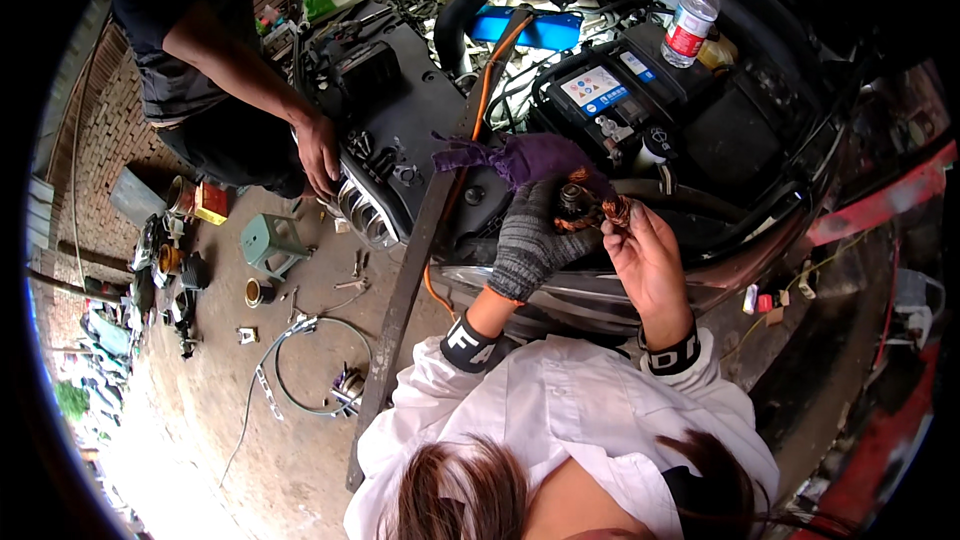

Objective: The person holds a motor armature and manipulates the copper windings with gloved hands. They appear to be inspecting or adjusting the coils, possibly for repair or rewinding, while standing in a workshop environment.

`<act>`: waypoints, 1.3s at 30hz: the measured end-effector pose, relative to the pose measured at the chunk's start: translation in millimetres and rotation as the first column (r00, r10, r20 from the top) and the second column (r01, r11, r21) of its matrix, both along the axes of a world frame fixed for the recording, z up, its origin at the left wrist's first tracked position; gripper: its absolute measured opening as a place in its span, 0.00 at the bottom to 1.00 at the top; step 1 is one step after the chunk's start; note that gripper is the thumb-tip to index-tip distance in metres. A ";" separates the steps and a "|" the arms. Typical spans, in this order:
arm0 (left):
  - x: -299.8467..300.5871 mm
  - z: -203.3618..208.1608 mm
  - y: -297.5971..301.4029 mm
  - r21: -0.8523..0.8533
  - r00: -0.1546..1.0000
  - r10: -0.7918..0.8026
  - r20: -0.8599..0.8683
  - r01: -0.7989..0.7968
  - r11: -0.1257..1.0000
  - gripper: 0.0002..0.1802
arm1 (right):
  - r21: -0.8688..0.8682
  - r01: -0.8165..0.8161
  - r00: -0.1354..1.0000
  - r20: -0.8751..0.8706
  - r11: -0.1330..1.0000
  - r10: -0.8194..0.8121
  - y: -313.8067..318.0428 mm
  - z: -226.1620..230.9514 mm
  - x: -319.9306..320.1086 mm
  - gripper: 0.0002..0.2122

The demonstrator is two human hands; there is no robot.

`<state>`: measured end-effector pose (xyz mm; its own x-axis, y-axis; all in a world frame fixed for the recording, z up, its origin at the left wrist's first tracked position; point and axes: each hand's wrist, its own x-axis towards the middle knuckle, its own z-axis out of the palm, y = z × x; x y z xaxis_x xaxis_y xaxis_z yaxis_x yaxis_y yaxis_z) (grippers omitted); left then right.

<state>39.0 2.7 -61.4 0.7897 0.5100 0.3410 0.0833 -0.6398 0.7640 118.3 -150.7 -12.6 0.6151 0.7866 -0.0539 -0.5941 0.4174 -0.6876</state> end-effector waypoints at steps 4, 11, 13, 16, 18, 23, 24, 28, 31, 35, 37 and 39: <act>-4.3 15.6 -6.8 0.080 0.980 0.079 0.184 -0.095 0.992 0.46 | 0.096 -0.070 0.997 -0.034 0.993 0.074 -3.7 14.2 -5.3 0.11; -8.7 58.1 -11.3 0.041 0.868 0.263 0.421 -0.308 0.951 0.38 | 0.087 -0.131 0.911 0.403 0.988 0.085 -0.5 38.6 -35.4 0.10; -19.4 60.7 -13.2 -0.002 0.872 0.171 0.458 -0.191 0.982 0.34 | 0.020 -0.066 0.816 0.577 0.998 0.043 5.1 44.6 -52.6 0.12; -46.8 44.6 -21.4 -0.191 0.889 -0.026 0.458 0.127 0.973 0.28 | 0.008 0.002 0.624 0.781 1.000 -0.007 12.8 43.6 -66.5 0.12; -61.4 23.5 -25.8 -0.383 0.894 -0.148 0.422 0.324 0.865 0.24 | -0.017 0.008 0.539 0.842 1.000 0.010 15.7 42.7 -68.2 0.12; -94.4 -33.3 -23.8 -0.670 0.905 -0.262 0.335 0.424 0.609 0.15 | 0.081 0.070 0.309 0.946 0.994 -0.099 28.6 49.8 -73.0 0.14; -101.6 -44.7 -21.3 -0.705 0.913 -0.247 0.325 0.408 0.579 0.13 | 0.082 0.067 0.315 0.944 0.994 -0.099 29.4 52.0 -73.4 0.14; -106.6 -30.3 -13.1 -0.792 0.915 -0.296 0.275 0.390 0.469 0.09 | 0.080 0.067 0.362 0.927 0.995 -0.099 25.9 60.5 -66.8 0.14; -106.4 -6.0 -12.3 -0.770 0.941 -0.323 0.105 0.282 0.572 0.10 | 0.083 0.005 0.449 0.890 0.997 -0.077 28.8 60.2 -66.6 0.14; -84.3 25.1 -12.5 -0.654 0.939 -0.184 0.290 0.335 0.678 0.21 | 0.140 -0.157 0.349 0.934 0.978 -0.078 32.8 72.6 -56.7 0.15; -56.0 52.2 -12.2 -0.543 0.856 -0.090 0.509 0.400 0.738 0.27 | 0.160 -0.240 0.291 0.953 0.957 -0.086 30.0 79.7 -51.7 0.16; -32.7 82.8 -12.9 -0.457 0.745 -0.046 0.665 0.455 0.764 0.34 | 0.143 -0.267 0.310 0.949 0.953 -0.055 22.4 82.5 -46.8 0.17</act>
<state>6.3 -10.1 21.4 0.6545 0.5727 0.4936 -0.6012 -0.0017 0.7991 71.5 -128.4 69.9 0.0295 0.7318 0.6808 0.3318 0.6354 -0.6973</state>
